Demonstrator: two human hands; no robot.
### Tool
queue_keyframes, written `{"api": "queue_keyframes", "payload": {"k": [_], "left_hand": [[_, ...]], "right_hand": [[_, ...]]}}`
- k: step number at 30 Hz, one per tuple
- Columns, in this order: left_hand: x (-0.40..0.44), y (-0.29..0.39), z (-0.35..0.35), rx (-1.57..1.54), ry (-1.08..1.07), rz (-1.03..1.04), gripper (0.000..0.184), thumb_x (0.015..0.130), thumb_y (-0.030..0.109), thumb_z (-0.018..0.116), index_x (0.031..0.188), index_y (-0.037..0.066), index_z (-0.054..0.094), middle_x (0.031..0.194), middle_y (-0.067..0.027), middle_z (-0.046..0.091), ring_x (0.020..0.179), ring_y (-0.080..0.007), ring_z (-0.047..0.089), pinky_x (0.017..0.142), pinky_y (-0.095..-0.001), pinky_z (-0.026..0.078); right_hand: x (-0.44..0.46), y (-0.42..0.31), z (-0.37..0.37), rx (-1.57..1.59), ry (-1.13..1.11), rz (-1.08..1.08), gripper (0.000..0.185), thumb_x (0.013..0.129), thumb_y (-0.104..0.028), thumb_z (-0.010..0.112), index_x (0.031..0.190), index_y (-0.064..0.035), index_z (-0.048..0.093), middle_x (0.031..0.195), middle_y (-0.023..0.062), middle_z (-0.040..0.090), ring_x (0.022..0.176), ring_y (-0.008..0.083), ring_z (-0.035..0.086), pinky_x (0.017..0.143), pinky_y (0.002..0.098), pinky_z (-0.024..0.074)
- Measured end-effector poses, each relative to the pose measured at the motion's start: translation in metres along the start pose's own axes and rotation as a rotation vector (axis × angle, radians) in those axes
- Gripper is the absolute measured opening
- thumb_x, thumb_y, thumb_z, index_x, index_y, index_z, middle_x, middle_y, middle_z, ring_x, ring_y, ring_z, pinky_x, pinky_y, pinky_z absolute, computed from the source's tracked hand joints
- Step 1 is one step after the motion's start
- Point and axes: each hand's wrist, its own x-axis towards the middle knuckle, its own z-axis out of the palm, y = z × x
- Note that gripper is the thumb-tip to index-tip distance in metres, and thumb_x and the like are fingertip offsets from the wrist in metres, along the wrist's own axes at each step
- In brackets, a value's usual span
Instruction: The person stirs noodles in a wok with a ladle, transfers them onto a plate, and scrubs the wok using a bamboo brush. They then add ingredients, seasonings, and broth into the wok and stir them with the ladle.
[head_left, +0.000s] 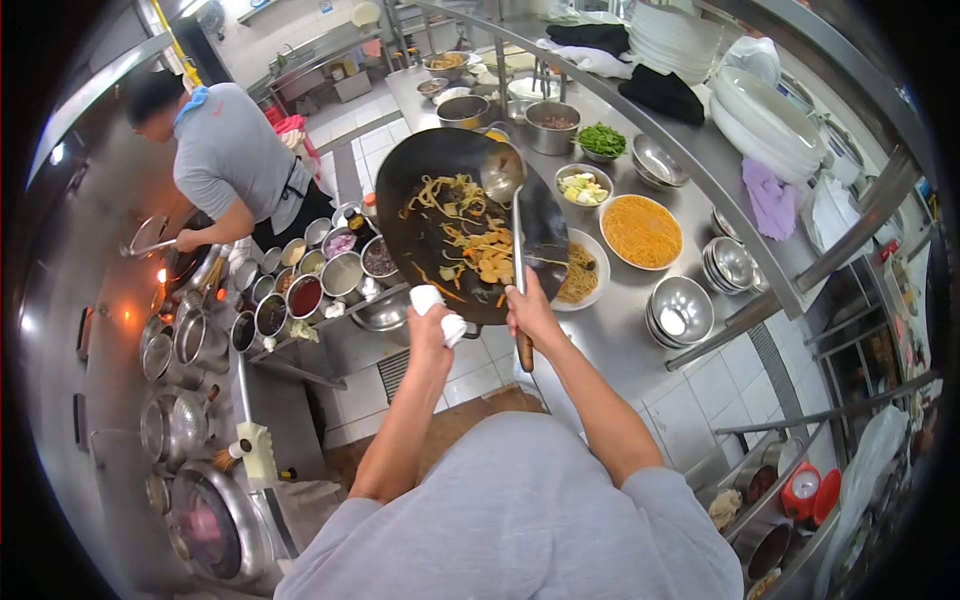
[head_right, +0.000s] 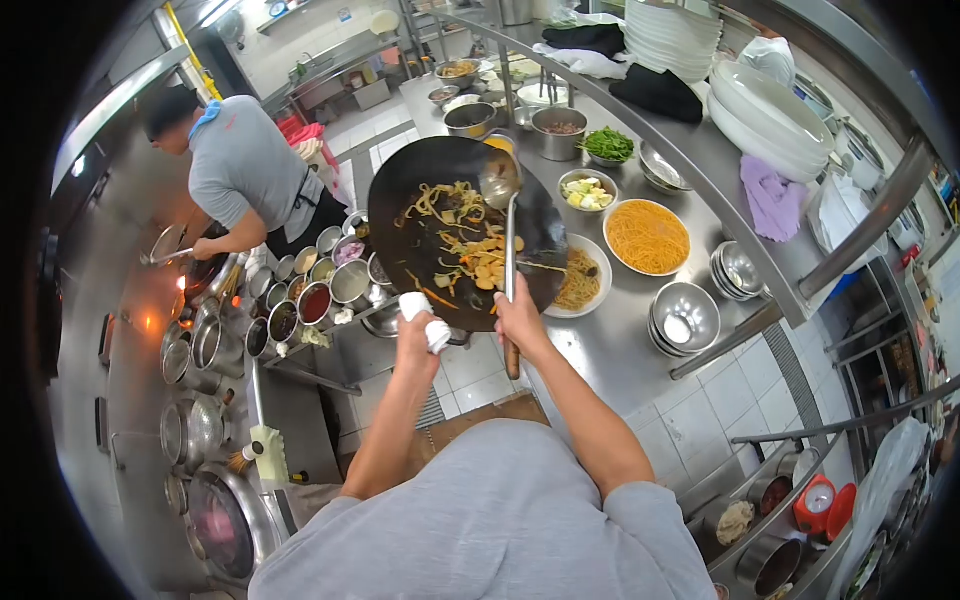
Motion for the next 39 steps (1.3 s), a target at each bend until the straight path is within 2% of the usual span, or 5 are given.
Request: {"api": "queue_keyframes", "payload": {"k": [4, 5, 11, 30, 39], "left_hand": [[0.016, -0.011, 0.007, -0.006, -0.005, -0.017, 0.043, 0.074, -0.006, 0.055, 0.11, 0.011, 0.04, 0.084, -0.0063, 0.053, 0.058, -0.0184, 0.058, 0.041, -0.0329, 0.047], [0.02, -0.011, 0.009, 0.005, 0.015, -0.022, 0.042, 0.075, -0.004, 0.055, 0.11, 0.012, 0.04, 0.083, -0.0058, 0.053, 0.057, -0.0182, 0.058, 0.04, -0.0329, 0.045], [0.032, 0.002, -0.01, 0.028, -0.012, -0.097, 0.036, 0.077, 0.001, 0.053, 0.107, 0.015, 0.04, 0.072, -0.0031, 0.052, 0.05, -0.0162, 0.055, 0.034, -0.0316, 0.036], [0.039, 0.019, -0.037, 0.036, -0.101, -0.223, 0.047, 0.075, 0.002, 0.056, 0.116, 0.017, 0.041, 0.074, -0.0024, 0.051, 0.051, -0.0166, 0.055, 0.036, -0.0332, 0.037], [0.044, 0.017, -0.035, 0.004, -0.084, -0.238, 0.04, 0.076, 0.002, 0.056, 0.111, 0.016, 0.042, 0.072, -0.0022, 0.053, 0.05, -0.0161, 0.055, 0.034, -0.0319, 0.036]], "right_hand": [[-0.005, 0.053, -0.014, -0.768, 0.004, -0.489, 0.069, 0.096, -0.013, 0.051, 0.155, -0.0151, 0.016, 0.082, 0.0263, 0.061, 0.062, 0.039, 0.063, 0.059, 0.0474, 0.051], [-0.032, 0.028, -0.027, -0.879, -0.13, -0.23, 0.078, 0.093, -0.011, 0.053, 0.158, -0.0165, 0.01, 0.093, 0.0343, 0.062, 0.079, 0.0501, 0.062, 0.073, 0.0532, 0.0483], [-0.068, 0.069, -0.154, -1.323, -0.021, -0.333, 0.073, 0.092, -0.013, 0.055, 0.157, -0.0194, 0.022, 0.097, 0.024, 0.065, 0.082, 0.0464, 0.063, 0.074, 0.0527, 0.0499], [-0.009, 0.04, -0.154, -1.346, 0.236, -0.52, 0.07, 0.091, -0.008, 0.054, 0.154, -0.0294, 0.032, 0.1, 0.0197, 0.062, 0.079, 0.0418, 0.064, 0.07, 0.0489, 0.0538], [-0.084, 0.074, -0.244, -1.611, 0.145, -0.21, 0.063, 0.093, -0.01, 0.05, 0.152, -0.0268, 0.036, 0.108, 0.0184, 0.064, 0.082, 0.04, 0.066, 0.071, 0.0487, 0.0544]]}}
